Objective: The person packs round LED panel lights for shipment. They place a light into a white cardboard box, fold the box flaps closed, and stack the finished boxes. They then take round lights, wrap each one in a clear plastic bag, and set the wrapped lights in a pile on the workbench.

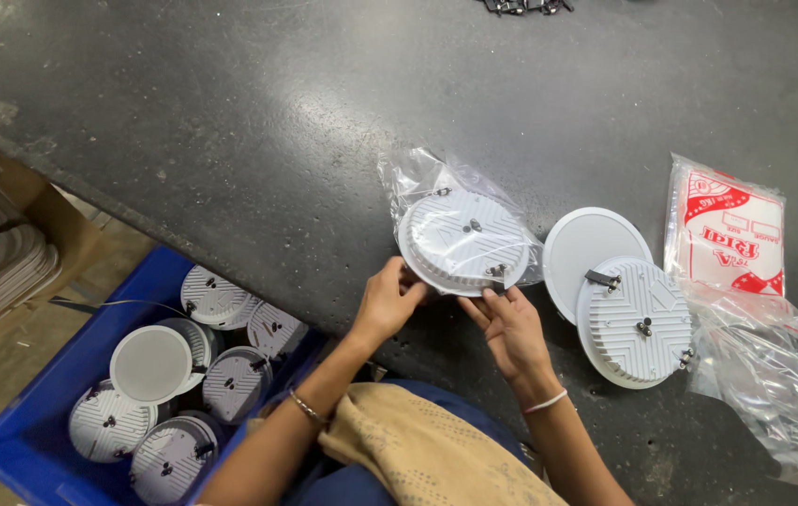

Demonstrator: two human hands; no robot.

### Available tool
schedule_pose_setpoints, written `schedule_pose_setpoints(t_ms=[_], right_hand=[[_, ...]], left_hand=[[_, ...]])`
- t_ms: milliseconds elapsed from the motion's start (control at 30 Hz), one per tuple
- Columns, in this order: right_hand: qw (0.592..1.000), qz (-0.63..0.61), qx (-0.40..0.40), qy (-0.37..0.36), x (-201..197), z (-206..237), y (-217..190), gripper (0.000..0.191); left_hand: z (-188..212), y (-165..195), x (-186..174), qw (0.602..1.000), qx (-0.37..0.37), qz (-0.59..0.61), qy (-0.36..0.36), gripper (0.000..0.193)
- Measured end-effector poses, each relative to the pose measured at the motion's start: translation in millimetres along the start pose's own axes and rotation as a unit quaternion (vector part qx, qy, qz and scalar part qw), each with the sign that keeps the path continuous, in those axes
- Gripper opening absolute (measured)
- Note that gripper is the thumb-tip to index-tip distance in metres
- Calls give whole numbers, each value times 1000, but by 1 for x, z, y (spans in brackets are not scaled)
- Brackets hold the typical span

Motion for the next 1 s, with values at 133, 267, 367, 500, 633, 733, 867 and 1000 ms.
schedule_pose_setpoints(t_ms=[133, 267, 367, 500, 633, 733, 867, 1000], right_hand=[[1000, 4, 5, 23, 1, -24, 12, 35], [999, -34, 4, 25, 7, -53, 41, 43], [999, -47, 5, -22, 18, -61, 59, 46], [999, 16, 49, -3, 12, -61, 71, 32], [999, 17, 42, -21, 20, -63, 71, 34], [998, 12, 39, -44, 33, -59, 72, 32], [993, 11, 62, -104, 48, -26, 35, 43], [969, 130, 32, -205, 39, 26, -73, 48]], left_hand=[[0, -45, 31, 967, -111, 188, -132, 19], [20, -51, 15, 954, -133, 196, -186, 19], [29, -35, -26, 957, -128, 152, -211, 24], [51, 33, -101, 962, 155, -208, 81, 58], [51, 73, -65, 863, 364, -342, 74, 78], [37, 84, -28, 814, 455, -360, 33, 51], [29, 100, -21, 866, 446, -227, -1, 18], [21, 121, -44, 954, 291, -65, -23, 26]])
Point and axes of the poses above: each hand's wrist, its own z-axis away from the middle knuckle, its own x-axis out of the palm, y = z × x, the point moved 9 cm from there along -z, towards the middle knuckle, and after that the axes turned 15 degrees about -x, right-handed, at the moved point
